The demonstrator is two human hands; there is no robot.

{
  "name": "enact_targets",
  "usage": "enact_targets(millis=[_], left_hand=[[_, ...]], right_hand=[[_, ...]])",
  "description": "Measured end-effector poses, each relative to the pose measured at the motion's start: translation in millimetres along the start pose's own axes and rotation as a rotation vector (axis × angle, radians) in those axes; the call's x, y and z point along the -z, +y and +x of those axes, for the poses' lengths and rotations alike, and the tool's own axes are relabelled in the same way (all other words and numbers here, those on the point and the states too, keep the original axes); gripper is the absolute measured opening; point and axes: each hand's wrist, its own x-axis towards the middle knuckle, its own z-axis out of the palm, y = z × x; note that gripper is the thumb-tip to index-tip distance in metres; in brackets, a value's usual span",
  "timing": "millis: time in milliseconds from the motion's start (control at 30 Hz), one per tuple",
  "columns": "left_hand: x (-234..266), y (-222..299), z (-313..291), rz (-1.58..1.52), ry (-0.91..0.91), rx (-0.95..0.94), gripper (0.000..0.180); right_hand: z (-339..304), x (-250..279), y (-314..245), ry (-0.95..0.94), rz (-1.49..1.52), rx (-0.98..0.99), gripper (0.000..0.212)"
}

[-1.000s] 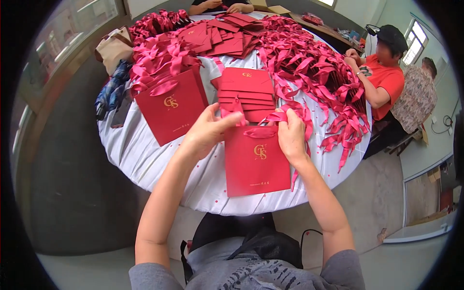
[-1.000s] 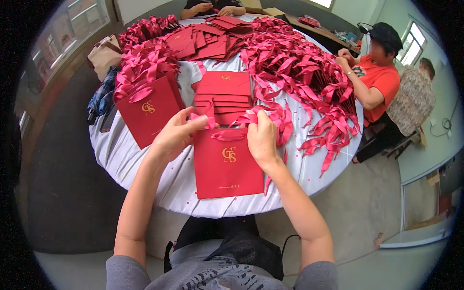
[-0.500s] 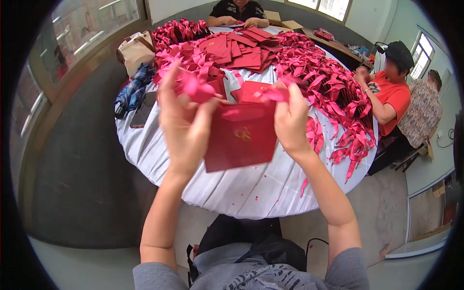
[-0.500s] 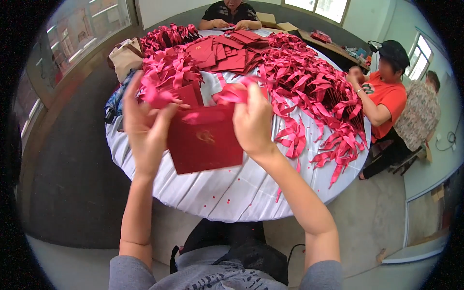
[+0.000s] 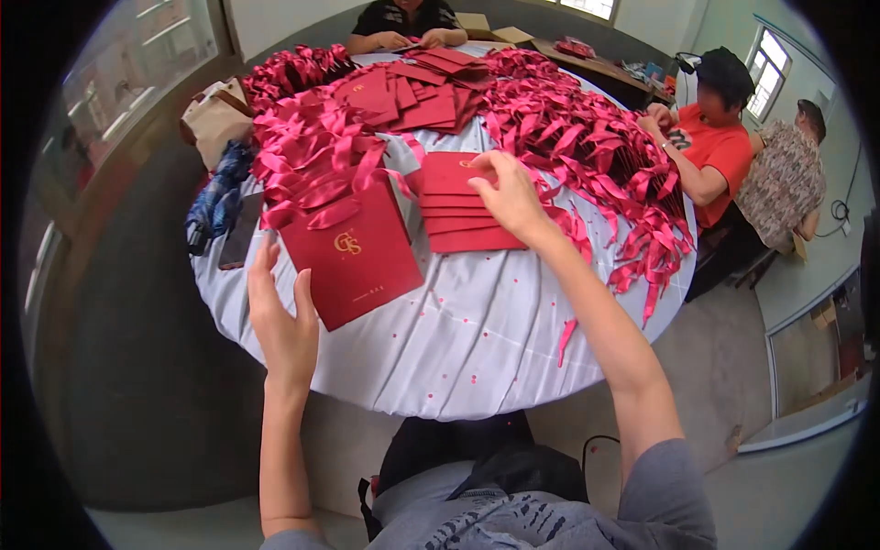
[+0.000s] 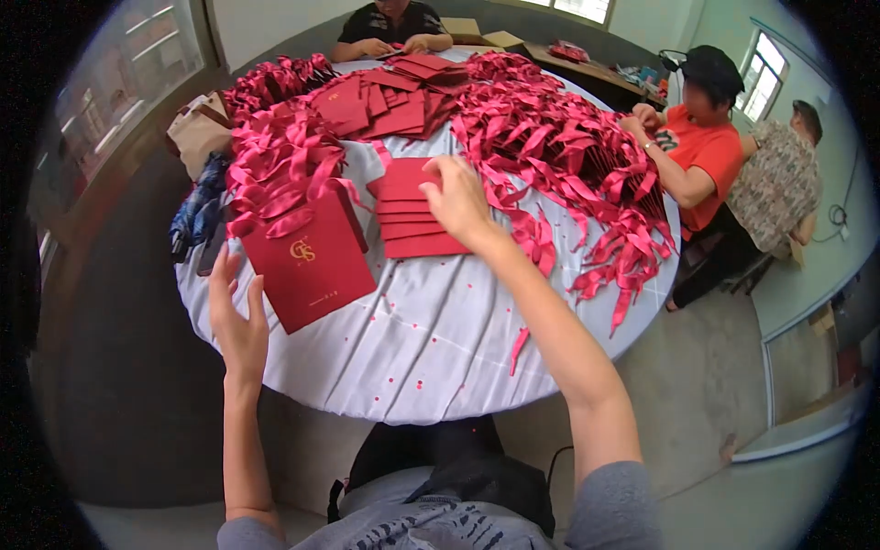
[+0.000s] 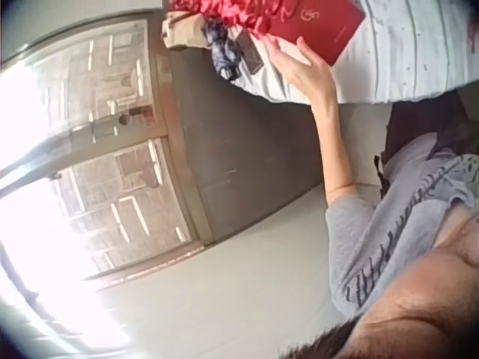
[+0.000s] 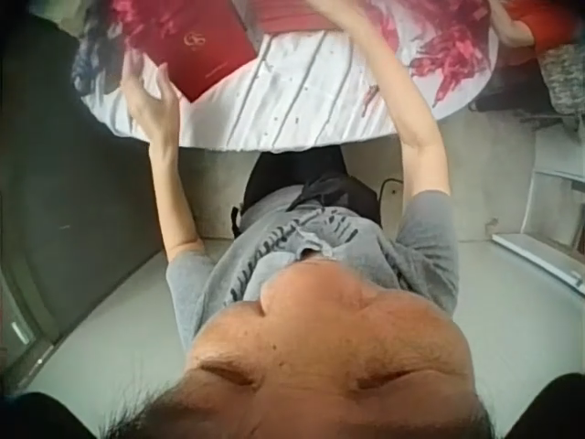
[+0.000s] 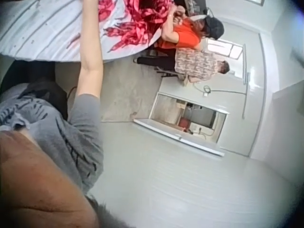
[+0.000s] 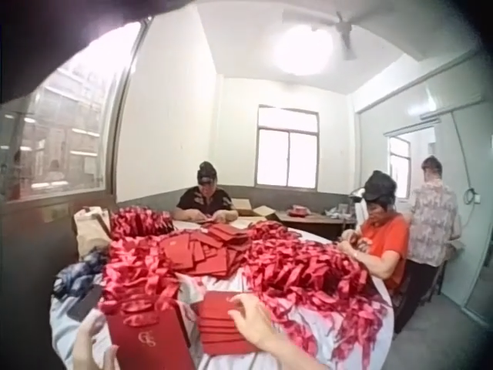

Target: The person attaches ribbon handles to red gift bags by threading the ribbons through the holes in each bag by hand.

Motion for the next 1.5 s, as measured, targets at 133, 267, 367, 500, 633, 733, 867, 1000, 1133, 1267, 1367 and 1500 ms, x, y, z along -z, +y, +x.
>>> enact_targets(millis=[133,267,367,500,633,733,867,1000,1133,1267,1367,1500], left_hand=[[28,68,-5,-0.664,-0.252,-0.14,0.039],[77,139,-41,-1.281,-0.205,-0.099,0.055],[79,146,-51,-1.415,-0.15,-0.083,0.057],[60,167,-48,-1.373,-0.167,-0.077,0.056],[52,175,-50,-1.319,-0.17,-0.064,0.054],[52,169,-46,-1.287,-0.168,-0.045,0.054],[52,172,-52,-1.214,-0.153,-0.015,0.053],[43,173,-50,-1.188,-0.17,-0.005,0.052],[31,174,-46,-1.157,-0.201,-0.008,0.051],[21,182,-41,-1.115,-0.214,-0.013,0.05],[19,186,-44,-1.077,-0.21,-0.016,0.049],[10,187,-36,-1.029,-0.203,-0.018,0.048]], right_hand=[[-11,23,34,-0.252,-0.377,-0.019,0.075],[-10,13,39,-0.339,-0.238,-0.042,0.078],[-18,14,30,-0.258,-0.199,-0.001,0.059],[-31,17,27,-0.119,-0.236,0.143,0.041],[-38,33,20,0.027,-0.163,0.272,0.026],[-51,65,10,0.146,-0.144,0.265,0.021],[-91,104,-32,0.221,-0.124,0.201,0.029],[-155,123,-64,0.086,-0.15,0.155,0.04],[-204,103,-87,-0.119,-0.116,0.077,0.049],[-216,102,-91,-0.225,-0.021,0.006,0.054],[-212,116,-81,-0.19,0.006,-0.03,0.059],[-203,127,-46,-0.067,-0.083,-0.065,0.046]])
